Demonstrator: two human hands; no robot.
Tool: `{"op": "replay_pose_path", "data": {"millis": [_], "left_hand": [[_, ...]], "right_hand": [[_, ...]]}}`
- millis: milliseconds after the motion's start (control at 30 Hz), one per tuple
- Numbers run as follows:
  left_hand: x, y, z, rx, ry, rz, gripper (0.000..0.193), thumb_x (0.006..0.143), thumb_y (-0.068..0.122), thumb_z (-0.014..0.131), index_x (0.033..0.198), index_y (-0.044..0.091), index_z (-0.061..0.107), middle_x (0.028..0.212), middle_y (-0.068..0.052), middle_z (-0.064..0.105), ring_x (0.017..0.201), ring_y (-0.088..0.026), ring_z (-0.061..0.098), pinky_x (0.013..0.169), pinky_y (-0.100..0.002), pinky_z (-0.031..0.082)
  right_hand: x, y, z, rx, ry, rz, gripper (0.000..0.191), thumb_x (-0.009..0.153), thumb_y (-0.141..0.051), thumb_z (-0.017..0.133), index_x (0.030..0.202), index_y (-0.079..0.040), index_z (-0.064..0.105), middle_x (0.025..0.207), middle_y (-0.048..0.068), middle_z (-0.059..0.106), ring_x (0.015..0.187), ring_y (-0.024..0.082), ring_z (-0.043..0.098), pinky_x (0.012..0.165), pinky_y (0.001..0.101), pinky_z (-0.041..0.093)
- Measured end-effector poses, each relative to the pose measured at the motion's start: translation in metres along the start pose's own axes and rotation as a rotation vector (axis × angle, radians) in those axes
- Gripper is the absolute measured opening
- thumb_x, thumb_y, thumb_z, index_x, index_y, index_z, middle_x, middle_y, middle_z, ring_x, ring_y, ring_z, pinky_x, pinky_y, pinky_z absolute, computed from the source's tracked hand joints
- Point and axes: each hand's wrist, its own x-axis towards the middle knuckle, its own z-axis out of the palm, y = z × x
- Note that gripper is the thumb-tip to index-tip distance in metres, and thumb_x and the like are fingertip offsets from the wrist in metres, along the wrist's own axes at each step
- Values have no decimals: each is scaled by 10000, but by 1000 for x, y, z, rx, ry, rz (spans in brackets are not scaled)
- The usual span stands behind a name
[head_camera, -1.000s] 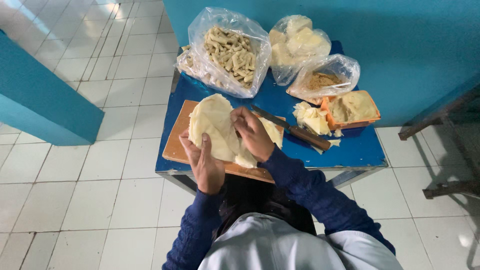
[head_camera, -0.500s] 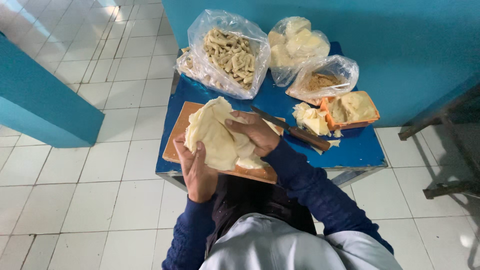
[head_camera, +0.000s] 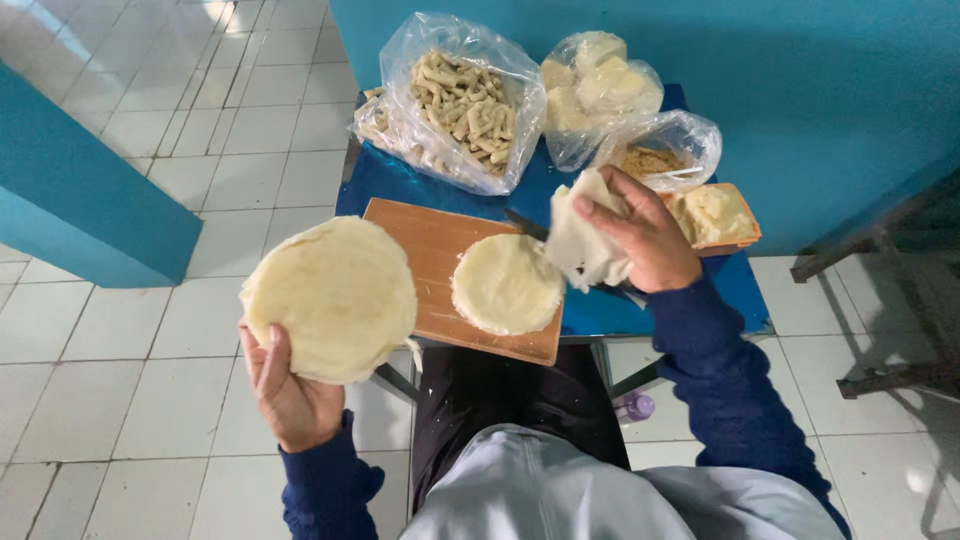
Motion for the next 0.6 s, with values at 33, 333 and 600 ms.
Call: {"op": "replay_pose_path", "data": {"millis": [33,333,600], "left_hand": [[-1,5,-5,13,19,14,385,1098,33,489,1471,38,394,1479,-168,533,1354,-294,566,1157,-497,479],[-6,15,-28,-7,74,67,439,1094,16,498,1514,36,375,1515,-171,525,1394,-300,558,1182,-518,473],[-9,3,-33,20,120,0,427,1064,4,480,1481,57,409,1476,-147,542,1347,-282,566,1134,-501,480]], "right_hand": [[-5,-3,-4,-198,-13,-7,313,1002,-137,669,1298,-59,604,1164,3,694,1092,99,663,975,273,540],[12,63,7,-550,-355,65,305,990,-223,691,1219,-23,675,1070,-14,703,971,48,593,853,245,512],[70,123,15,-987,-297,-87,365,937,-322,730,1174,-44,717,1061,106,750,930,149,685,815,313,536]]}}
